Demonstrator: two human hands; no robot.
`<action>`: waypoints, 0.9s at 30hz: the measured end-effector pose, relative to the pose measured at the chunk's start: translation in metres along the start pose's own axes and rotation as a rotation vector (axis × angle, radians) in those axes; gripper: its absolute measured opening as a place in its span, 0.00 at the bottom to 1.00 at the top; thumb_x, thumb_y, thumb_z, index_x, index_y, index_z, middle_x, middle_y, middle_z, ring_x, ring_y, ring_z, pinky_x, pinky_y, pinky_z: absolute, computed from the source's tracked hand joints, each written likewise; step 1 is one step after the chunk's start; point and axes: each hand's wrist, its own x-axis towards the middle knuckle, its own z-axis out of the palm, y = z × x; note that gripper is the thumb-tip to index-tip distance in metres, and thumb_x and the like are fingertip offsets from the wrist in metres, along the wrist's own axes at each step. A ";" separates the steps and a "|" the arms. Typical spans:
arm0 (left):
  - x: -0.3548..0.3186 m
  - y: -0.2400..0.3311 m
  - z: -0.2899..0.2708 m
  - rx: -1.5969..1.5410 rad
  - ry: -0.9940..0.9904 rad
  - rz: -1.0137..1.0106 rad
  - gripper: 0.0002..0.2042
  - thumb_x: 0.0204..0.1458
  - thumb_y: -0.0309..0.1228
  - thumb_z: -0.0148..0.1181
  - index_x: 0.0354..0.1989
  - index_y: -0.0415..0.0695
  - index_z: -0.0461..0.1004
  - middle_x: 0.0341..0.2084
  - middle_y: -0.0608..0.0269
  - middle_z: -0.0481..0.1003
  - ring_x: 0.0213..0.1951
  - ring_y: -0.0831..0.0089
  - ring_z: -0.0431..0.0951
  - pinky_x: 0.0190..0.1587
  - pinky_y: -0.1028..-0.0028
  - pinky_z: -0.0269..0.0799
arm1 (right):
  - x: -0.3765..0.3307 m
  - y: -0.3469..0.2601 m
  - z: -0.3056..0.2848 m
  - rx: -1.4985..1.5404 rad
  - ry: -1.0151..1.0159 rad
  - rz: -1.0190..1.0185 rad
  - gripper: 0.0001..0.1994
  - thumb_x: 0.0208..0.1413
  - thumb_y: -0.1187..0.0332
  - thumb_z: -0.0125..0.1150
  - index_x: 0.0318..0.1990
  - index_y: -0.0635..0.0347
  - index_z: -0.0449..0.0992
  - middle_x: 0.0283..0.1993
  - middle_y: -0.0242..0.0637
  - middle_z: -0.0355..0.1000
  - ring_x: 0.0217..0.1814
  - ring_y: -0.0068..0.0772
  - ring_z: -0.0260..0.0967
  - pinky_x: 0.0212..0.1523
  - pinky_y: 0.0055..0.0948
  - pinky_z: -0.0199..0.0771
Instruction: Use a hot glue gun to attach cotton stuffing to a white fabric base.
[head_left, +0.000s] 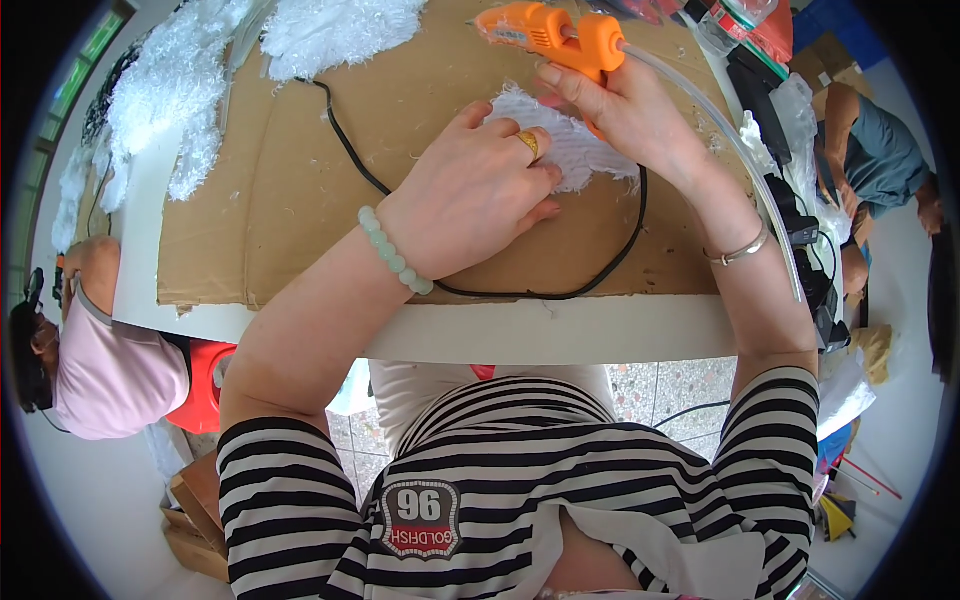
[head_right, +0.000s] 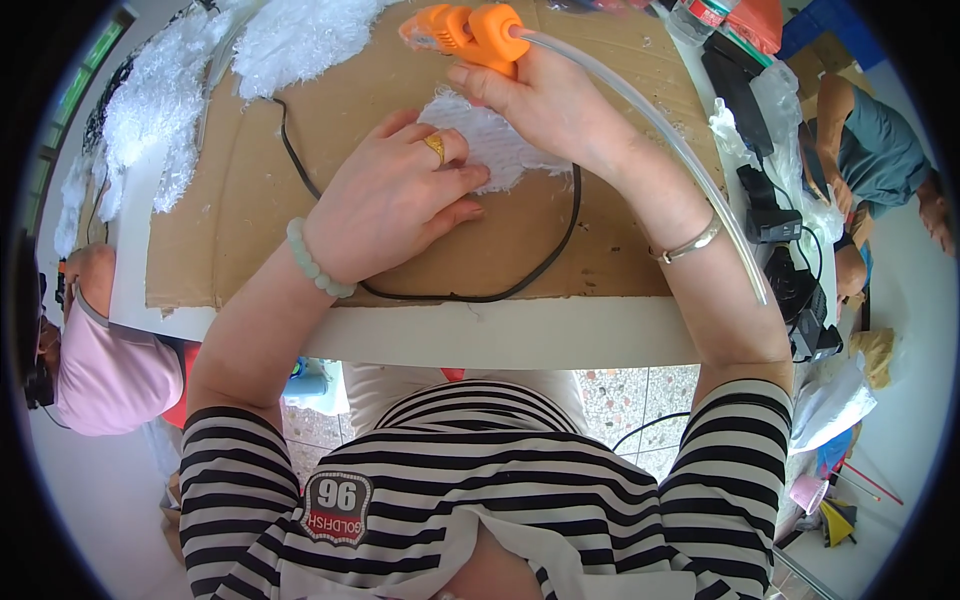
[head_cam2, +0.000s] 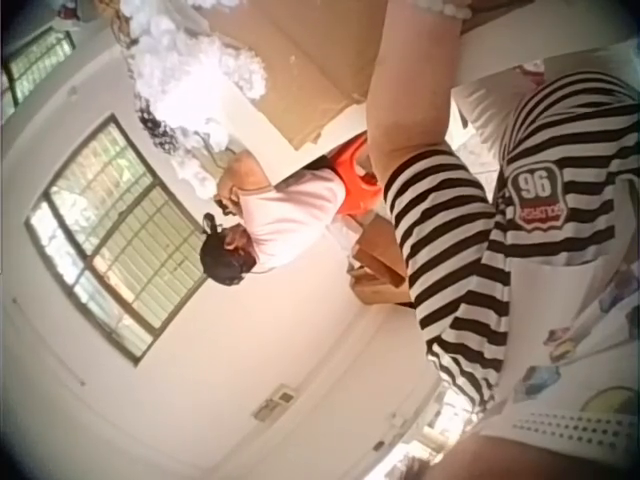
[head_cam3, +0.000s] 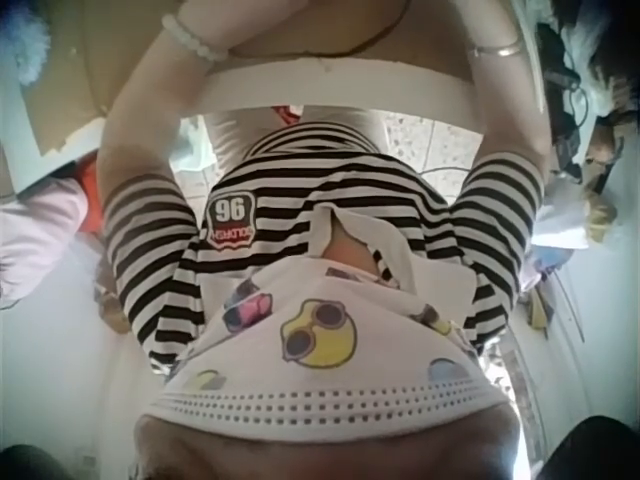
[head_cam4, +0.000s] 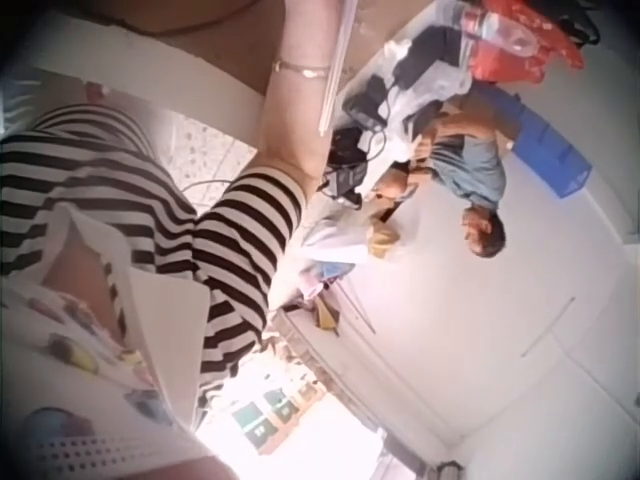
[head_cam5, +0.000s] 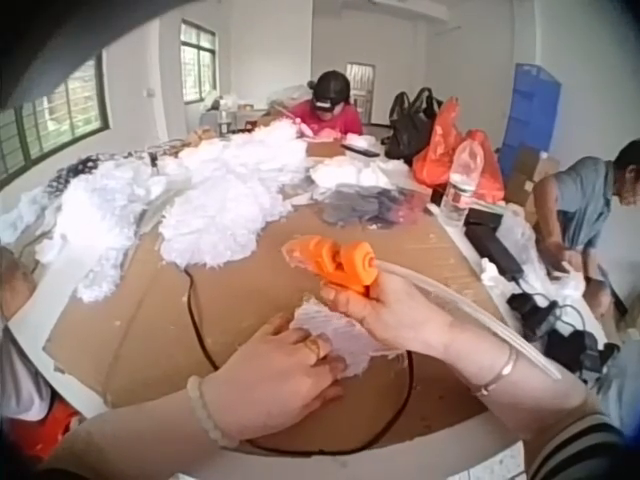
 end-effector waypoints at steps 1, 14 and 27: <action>0.000 0.000 0.000 -0.004 0.002 -0.002 0.09 0.41 0.36 0.62 0.29 0.45 0.77 0.30 0.63 0.72 0.37 0.67 0.72 0.50 0.60 0.65 | 0.002 0.001 0.002 0.023 0.008 -0.031 0.19 0.57 0.57 0.54 0.46 0.64 0.70 0.35 0.32 0.72 0.42 0.20 0.71 0.29 0.18 0.65; -0.002 -0.001 0.000 -0.001 -0.016 -0.012 0.08 0.41 0.36 0.62 0.28 0.46 0.77 0.30 0.64 0.72 0.36 0.67 0.72 0.50 0.60 0.65 | -0.009 -0.009 -0.012 -0.022 -0.101 -0.068 0.18 0.57 0.56 0.53 0.45 0.63 0.71 0.35 0.30 0.73 0.31 0.18 0.67 0.29 0.18 0.65; -0.002 0.001 0.001 0.017 0.023 0.005 0.08 0.43 0.35 0.61 0.27 0.44 0.76 0.26 0.61 0.74 0.34 0.66 0.73 0.50 0.60 0.64 | -0.021 -0.027 -0.030 -0.075 -0.061 0.020 0.15 0.58 0.63 0.52 0.47 0.65 0.69 0.40 0.33 0.72 0.39 0.19 0.69 0.35 0.17 0.66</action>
